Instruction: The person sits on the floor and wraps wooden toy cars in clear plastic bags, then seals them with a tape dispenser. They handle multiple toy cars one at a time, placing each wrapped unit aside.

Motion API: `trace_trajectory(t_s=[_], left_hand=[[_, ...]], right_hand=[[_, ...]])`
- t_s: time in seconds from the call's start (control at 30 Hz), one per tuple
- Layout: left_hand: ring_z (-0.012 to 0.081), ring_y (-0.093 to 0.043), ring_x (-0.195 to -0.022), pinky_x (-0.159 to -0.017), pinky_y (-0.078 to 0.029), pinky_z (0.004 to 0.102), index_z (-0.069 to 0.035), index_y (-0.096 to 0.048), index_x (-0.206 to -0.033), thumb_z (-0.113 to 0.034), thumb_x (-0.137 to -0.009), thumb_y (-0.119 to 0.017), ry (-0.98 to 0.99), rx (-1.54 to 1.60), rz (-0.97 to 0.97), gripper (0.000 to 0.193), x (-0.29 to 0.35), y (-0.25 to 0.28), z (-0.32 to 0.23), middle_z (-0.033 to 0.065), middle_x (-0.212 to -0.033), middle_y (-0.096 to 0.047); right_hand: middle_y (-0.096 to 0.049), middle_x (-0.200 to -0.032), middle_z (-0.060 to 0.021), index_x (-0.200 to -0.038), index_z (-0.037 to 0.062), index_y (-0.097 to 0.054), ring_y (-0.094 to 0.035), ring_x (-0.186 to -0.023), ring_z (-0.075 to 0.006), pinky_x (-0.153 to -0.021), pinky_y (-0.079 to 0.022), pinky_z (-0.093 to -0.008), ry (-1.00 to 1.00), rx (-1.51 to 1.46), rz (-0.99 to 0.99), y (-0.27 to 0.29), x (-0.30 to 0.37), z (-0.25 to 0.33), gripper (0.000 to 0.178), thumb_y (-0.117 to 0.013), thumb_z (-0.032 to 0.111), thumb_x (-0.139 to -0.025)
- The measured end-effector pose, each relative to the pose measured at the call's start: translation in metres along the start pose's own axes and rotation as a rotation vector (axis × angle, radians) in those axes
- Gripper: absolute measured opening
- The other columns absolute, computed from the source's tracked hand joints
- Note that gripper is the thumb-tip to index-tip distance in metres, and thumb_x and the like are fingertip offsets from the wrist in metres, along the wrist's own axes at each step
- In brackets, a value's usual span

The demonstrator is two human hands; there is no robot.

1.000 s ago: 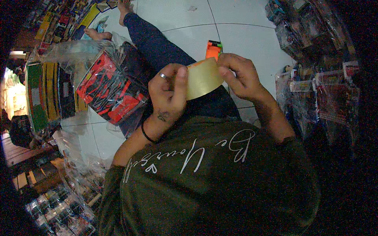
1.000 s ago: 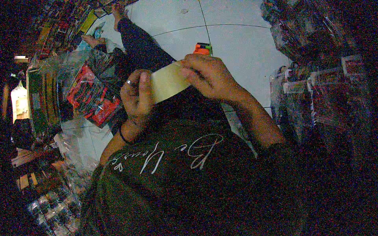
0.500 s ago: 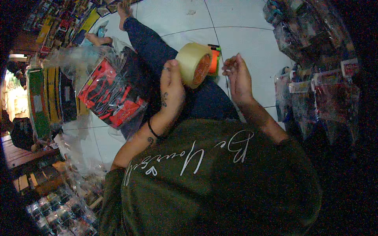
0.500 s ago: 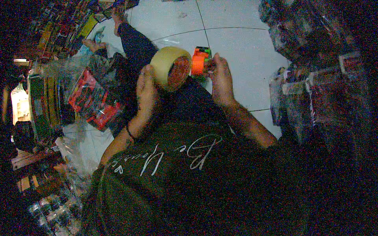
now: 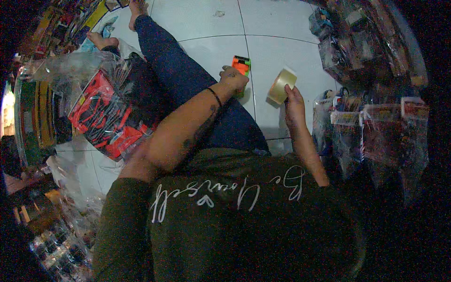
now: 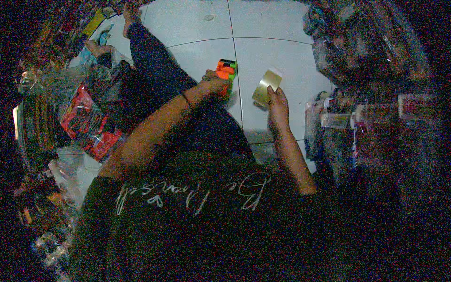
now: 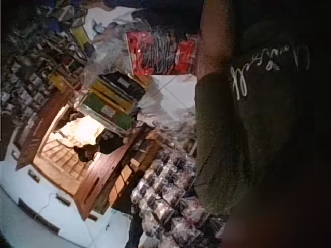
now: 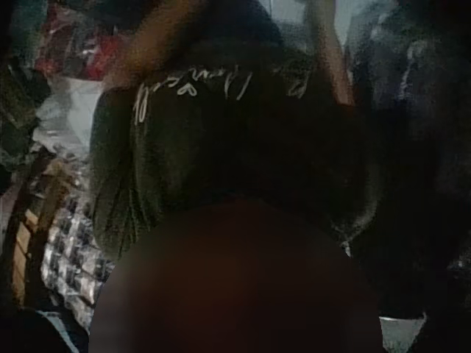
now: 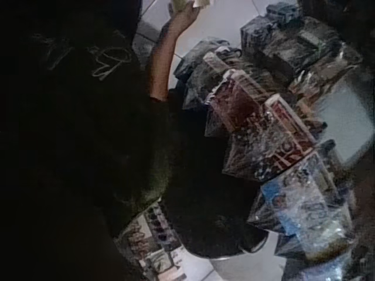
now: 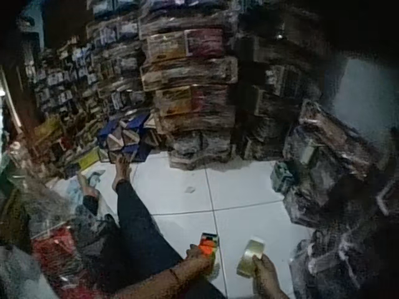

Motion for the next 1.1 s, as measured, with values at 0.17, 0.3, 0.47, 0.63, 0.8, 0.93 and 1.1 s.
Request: trace_trajectory(t_s=[0.17,0.3,0.47,0.63,0.8,0.93,1.1], left_hand=[[0.0259,-0.062,-0.070,-0.061,-0.049,0.0368,0.002,-0.059,-0.094,-0.021,-0.078,-0.056,-0.076,1.037,-0.048,0.029,-0.008,-0.014,0.015,0.0138,-0.077,-0.061],[0.0242,-0.062,-0.081,-0.072,-0.051,0.0377,0.003,-0.053,-0.106,-0.025,-0.091,-0.049,-0.163,1.281,-0.208,0.032,0.020,0.010,-0.003,0.0131,-0.096,-0.062],[0.0221,-0.058,-0.090,-0.083,-0.046,0.0334,0.002,-0.047,-0.114,-0.023,-0.093,-0.043,-0.194,1.571,-0.268,0.033,0.070,0.031,-0.031,0.0120,-0.102,-0.059],[0.0166,-0.049,-0.101,-0.089,-0.040,0.0295,-0.001,-0.046,-0.116,-0.027,-0.096,-0.038,-0.395,1.304,-0.406,0.034,0.120,0.041,-0.060,0.0102,-0.109,-0.053],[0.0244,-0.049,-0.108,-0.091,-0.040,0.0345,0.001,-0.036,-0.124,-0.032,-0.088,-0.054,-0.613,1.049,-0.516,0.052,0.162,0.063,-0.076,0.0162,-0.116,-0.049],[0.0234,-0.050,-0.106,-0.090,-0.040,0.0354,0.001,-0.035,-0.125,-0.025,-0.079,-0.066,-0.670,0.776,-0.477,0.062,0.186,0.074,-0.069,0.0157,-0.112,-0.052],[0.0272,-0.053,-0.104,-0.088,-0.042,0.0361,0.002,-0.036,-0.123,-0.018,-0.083,-0.061,-0.711,0.540,-0.552,0.052,0.211,0.081,-0.061,0.0182,-0.110,-0.052]], right_hand=[[-0.057,-0.103,-0.0083,-0.115,-0.0012,-0.050,-0.053,-0.095,-0.0169,-0.086,-0.040,-0.0294,0.100,0.028,0.022,-0.033,0.001,-0.003,0.040,-0.047,0.032,-0.093],[-0.057,-0.101,-0.0096,-0.115,0.0001,-0.048,-0.054,-0.094,-0.0177,-0.082,-0.043,-0.0291,0.175,0.166,0.066,-0.061,0.007,-0.006,0.038,-0.045,0.031,-0.094],[-0.056,-0.095,-0.0102,-0.108,-0.0007,-0.049,-0.053,-0.088,-0.0186,-0.081,-0.043,-0.0313,0.301,0.165,0.079,-0.063,0.016,0.003,0.031,-0.040,0.026,-0.095],[-0.053,-0.103,-0.0097,-0.112,-0.0022,-0.044,-0.049,-0.096,-0.0164,-0.086,-0.037,-0.0287,0.424,0.316,0.146,-0.064,0.023,0.027,0.033,-0.036,0.025,-0.096],[-0.039,-0.118,-0.0166,-0.120,-0.0029,-0.033,-0.039,-0.111,-0.0244,-0.095,-0.031,-0.0353,0.726,0.543,0.134,-0.082,0.041,0.032,0.044,-0.034,0.033,-0.095],[-0.031,-0.128,-0.0196,-0.125,-0.0009,-0.026,-0.033,-0.117,-0.0289,-0.098,-0.027,-0.0415,0.877,0.327,0.268,-0.092,0.059,0.044,0.059,-0.041,0.042,-0.088],[-0.033,-0.126,-0.0186,-0.121,0.0051,-0.036,-0.038,-0.109,-0.0274,-0.087,-0.035,-0.0388,1.198,0.410,0.003,-0.079,0.078,0.130,0.058,-0.060,0.030,-0.074]])
Point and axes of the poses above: each hand's wrist, its own x-axis away from the middle knuckle, its own y-axis out of the back of the hand, z = x × y, the point moved 4 cm from there along -x, towards the middle knuckle
